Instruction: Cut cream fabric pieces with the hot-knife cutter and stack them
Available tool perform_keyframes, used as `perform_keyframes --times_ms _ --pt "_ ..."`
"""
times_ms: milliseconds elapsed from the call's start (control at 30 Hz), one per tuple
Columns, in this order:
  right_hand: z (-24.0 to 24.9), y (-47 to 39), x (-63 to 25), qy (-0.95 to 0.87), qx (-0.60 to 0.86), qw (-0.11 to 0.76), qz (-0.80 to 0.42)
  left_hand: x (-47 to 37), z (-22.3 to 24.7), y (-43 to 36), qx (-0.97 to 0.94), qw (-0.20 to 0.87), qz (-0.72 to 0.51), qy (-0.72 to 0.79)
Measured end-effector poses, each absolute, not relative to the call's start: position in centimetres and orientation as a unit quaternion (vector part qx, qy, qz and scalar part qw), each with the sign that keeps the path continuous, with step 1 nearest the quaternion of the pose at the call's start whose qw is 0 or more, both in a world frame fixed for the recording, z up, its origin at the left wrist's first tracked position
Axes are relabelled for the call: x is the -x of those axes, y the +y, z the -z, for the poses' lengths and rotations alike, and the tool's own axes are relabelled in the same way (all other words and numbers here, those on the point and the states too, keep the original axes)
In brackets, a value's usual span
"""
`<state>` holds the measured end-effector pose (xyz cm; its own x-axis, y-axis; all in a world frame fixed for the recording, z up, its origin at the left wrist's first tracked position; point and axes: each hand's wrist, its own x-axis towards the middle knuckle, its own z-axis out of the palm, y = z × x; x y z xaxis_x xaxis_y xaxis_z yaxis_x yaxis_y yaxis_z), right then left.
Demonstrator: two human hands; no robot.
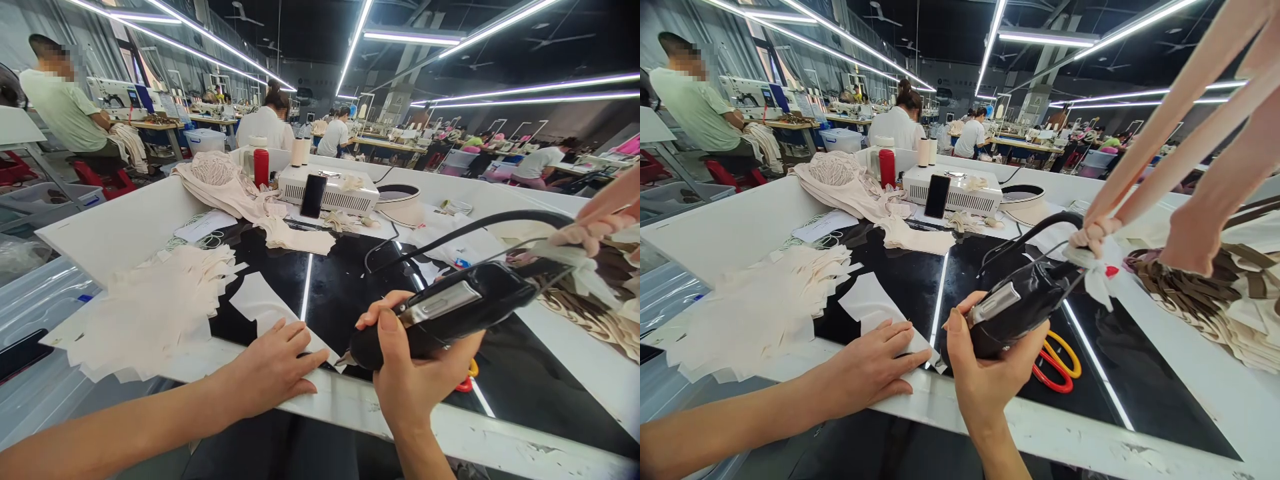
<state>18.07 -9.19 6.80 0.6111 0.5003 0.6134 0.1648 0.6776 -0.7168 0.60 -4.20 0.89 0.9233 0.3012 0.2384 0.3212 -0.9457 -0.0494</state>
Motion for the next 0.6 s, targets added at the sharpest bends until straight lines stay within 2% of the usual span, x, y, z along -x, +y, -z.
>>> perform_keyframes --times_ms 600 --pt "-6.6 -5.8 -17.7 -0.433 0.379 0.808 -0.128 -0.2 -0.3 -4.2 0.976 0.001 0.161 -0.149"
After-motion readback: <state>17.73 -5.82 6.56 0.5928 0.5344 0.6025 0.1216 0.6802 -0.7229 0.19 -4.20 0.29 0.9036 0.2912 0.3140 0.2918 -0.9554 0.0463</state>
